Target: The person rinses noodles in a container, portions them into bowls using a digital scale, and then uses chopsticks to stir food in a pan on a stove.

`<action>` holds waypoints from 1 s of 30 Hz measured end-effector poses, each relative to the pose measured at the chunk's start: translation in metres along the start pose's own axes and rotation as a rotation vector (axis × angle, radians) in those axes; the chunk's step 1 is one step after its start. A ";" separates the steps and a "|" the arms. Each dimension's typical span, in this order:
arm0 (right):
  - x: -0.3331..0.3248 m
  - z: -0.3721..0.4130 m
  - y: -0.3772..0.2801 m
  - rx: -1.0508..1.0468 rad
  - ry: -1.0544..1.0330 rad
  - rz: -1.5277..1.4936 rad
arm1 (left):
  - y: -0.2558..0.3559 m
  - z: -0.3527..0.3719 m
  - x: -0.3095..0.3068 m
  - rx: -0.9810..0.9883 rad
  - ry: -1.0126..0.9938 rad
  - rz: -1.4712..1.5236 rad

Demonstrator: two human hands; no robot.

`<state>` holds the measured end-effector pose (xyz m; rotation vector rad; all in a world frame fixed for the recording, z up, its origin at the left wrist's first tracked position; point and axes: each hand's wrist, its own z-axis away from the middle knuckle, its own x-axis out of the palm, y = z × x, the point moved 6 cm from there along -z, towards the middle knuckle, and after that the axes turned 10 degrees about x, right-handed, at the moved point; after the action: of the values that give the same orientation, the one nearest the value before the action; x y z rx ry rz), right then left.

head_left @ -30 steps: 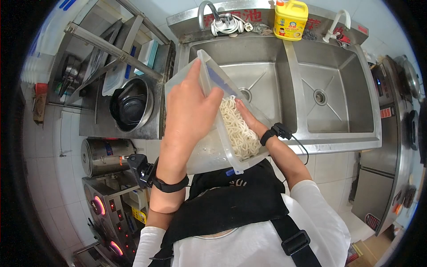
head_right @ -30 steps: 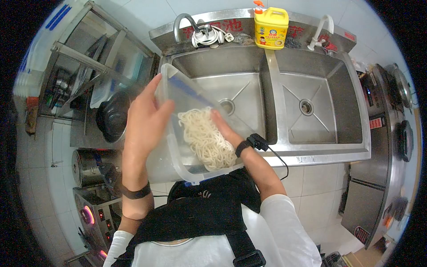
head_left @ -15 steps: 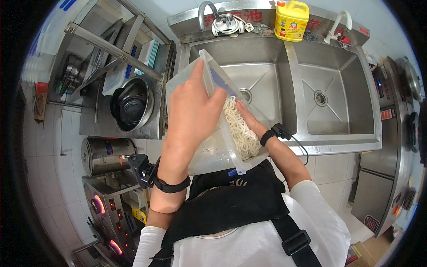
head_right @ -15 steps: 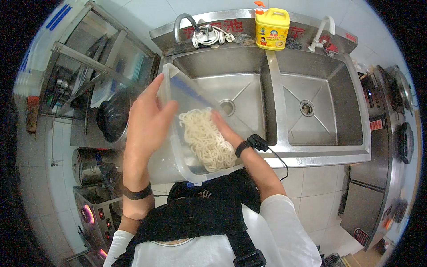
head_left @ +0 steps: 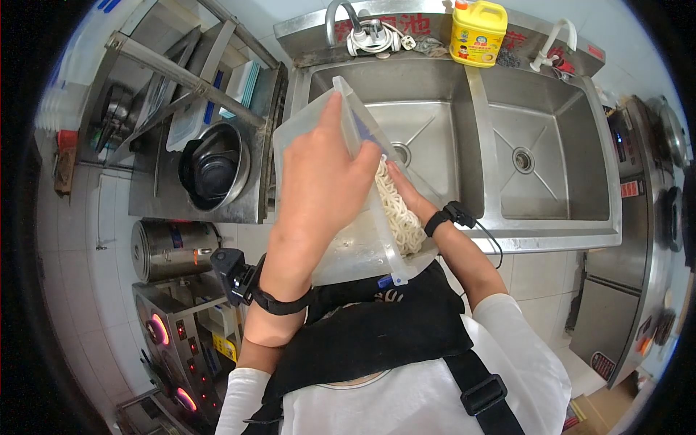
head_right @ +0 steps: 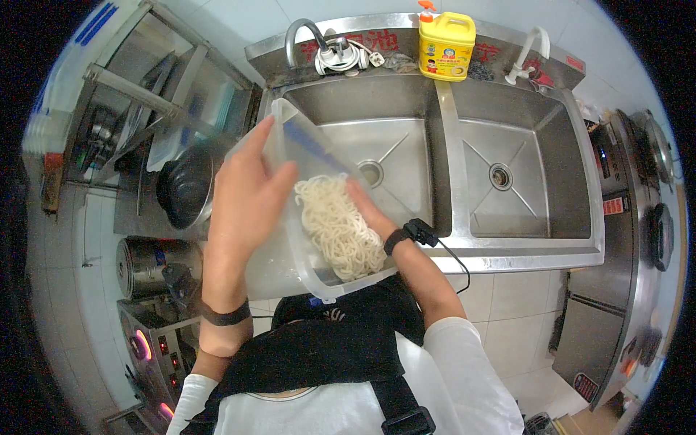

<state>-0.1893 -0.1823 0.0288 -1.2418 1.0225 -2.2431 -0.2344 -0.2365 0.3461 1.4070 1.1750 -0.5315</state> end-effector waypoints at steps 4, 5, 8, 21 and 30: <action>0.000 0.002 -0.003 -0.037 0.023 0.048 | 0.005 -0.001 0.000 0.012 -0.021 0.002; 0.000 0.003 -0.004 -0.039 0.011 0.022 | 0.007 -0.001 0.000 0.042 -0.021 0.010; -0.012 -0.010 0.009 -0.097 -0.025 -0.015 | 0.008 -0.002 0.002 0.020 -0.049 0.006; 0.015 0.011 -0.014 0.040 -0.053 -0.042 | 0.005 0.004 -0.003 0.007 -0.023 0.015; 0.001 -0.029 0.017 -0.048 -0.044 0.058 | -0.077 0.045 -0.029 -0.120 0.087 0.176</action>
<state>-0.2146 -0.1826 0.0070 -1.2594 1.0883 -2.1492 -0.2987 -0.3012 0.3246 1.4252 1.1204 -0.2744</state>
